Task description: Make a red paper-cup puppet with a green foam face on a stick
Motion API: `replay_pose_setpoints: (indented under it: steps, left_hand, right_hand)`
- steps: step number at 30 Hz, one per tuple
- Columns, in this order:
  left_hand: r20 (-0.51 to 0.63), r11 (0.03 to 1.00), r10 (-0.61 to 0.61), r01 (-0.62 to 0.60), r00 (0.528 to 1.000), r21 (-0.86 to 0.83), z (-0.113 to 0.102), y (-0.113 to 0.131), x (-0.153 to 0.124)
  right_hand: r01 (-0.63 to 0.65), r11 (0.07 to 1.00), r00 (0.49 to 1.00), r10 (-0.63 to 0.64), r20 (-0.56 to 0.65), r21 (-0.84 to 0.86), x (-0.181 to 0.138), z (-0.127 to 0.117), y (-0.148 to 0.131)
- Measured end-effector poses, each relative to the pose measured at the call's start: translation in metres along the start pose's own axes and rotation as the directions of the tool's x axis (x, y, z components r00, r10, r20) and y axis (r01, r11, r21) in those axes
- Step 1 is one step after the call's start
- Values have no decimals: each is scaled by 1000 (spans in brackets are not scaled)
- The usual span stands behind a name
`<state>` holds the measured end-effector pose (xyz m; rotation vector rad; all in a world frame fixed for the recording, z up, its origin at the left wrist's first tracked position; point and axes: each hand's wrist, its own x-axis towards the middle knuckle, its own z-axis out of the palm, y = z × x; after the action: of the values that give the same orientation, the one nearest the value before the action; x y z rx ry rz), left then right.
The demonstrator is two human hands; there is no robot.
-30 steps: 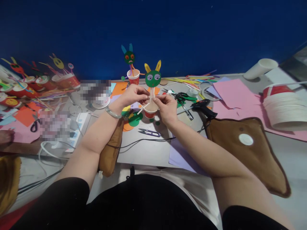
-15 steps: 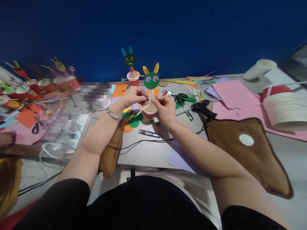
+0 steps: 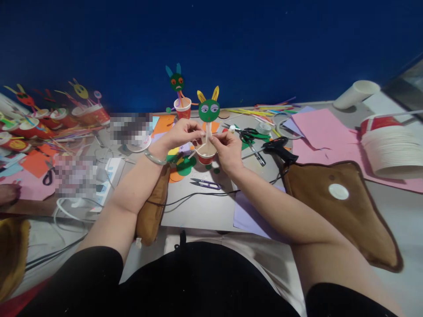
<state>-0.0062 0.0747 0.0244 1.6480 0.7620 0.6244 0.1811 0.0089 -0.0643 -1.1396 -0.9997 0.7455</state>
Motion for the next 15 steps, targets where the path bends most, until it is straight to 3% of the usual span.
replay_pose_setpoints:
  steps: [5, 15]
  left_hand:
    - [-75, 988, -103, 94, 992, -122, 4, -4, 5]
    - [2, 997, -41, 41, 999, -72, -2, -4, 1]
  right_hand:
    - [3, 1000, 1000, -3, 6, 6, -1, -1, 1]
    - [-7, 1000, 1000, 6, 6, 27, -2, 1, -1]
